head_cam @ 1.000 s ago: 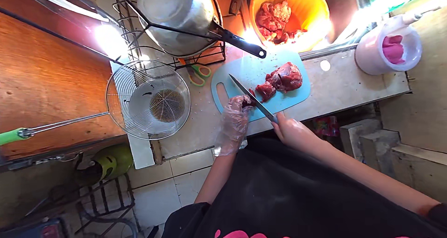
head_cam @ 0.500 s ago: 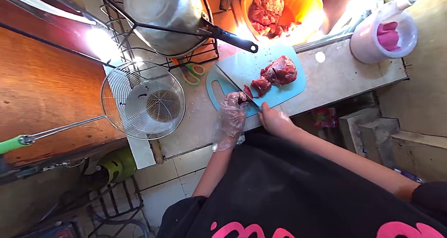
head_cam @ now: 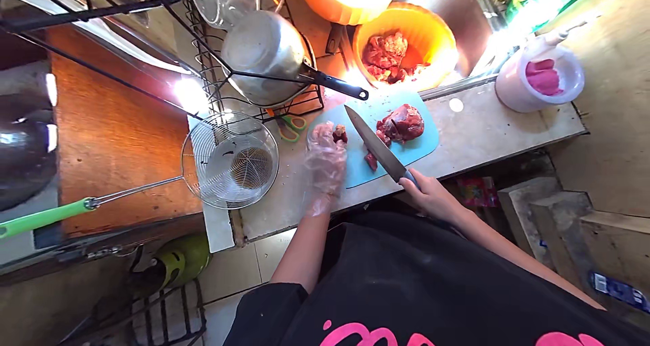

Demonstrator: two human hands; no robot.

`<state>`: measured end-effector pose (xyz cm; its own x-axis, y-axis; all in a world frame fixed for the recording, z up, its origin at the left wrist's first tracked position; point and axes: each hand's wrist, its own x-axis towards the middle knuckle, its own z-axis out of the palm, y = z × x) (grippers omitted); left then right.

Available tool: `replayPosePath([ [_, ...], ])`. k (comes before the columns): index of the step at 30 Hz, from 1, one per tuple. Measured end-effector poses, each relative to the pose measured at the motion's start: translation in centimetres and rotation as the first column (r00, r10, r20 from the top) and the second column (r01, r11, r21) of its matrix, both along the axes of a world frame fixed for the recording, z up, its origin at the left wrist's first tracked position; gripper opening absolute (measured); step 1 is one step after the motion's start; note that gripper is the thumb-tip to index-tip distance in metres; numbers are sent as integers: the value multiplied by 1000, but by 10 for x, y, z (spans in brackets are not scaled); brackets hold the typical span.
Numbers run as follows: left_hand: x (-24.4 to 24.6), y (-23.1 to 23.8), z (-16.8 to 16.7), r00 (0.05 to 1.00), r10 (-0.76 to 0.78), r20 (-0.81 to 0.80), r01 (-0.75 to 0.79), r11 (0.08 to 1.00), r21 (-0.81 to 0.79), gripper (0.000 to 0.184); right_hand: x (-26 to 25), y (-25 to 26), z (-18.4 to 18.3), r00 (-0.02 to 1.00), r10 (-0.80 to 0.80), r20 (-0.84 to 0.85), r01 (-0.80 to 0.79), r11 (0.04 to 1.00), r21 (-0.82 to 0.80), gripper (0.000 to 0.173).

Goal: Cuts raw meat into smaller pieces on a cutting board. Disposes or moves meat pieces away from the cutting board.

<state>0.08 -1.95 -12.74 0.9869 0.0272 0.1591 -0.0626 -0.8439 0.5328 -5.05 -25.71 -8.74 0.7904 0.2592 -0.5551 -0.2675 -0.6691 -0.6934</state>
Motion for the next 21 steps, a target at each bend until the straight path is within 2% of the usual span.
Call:
replayPosePath([
  [1,-3,-4,-2,997,-32,77,31,999,11,39,-1,-4,1,1000,-17,-1,17,1000,23,40],
  [2,-10,-8,-3,994,-73,82,74,997,-9,38,-2,-7,1,1000,-30,5,30,999,24,39],
  [5,-24,-26,-3,979,-101,-178,71,983,-169,54,-6,-16,1,997,-57,54,58,998,-28,40],
  [7,-23,-36,-6,943,-97,-319,40,983,-180,65,-9,-21,2,994,-53,91,59,996,-68,41],
  [8,-20,-39,-6,927,-100,-360,42,985,-166,62,-12,-22,3,994,-42,104,51,995,-89,41],
  [11,-9,-39,0,864,-114,-490,23,982,-189,31,-19,-28,4,991,-7,134,27,988,-151,43],
  [13,-5,-26,5,798,-161,-580,-10,960,-281,26,-25,-30,4,985,18,169,14,983,-184,42],
  [16,-10,1,-2,816,-196,-545,-18,932,-362,27,-34,-30,-1,967,106,234,-48,970,-239,42],
  [18,-17,12,-4,875,-126,-467,-6,962,-271,43,-39,-26,-1,951,190,244,-110,945,-307,41],
  [21,-30,16,-4,924,-22,-383,-68,973,-219,48,-44,-15,5,932,278,232,-164,896,-414,38],
])
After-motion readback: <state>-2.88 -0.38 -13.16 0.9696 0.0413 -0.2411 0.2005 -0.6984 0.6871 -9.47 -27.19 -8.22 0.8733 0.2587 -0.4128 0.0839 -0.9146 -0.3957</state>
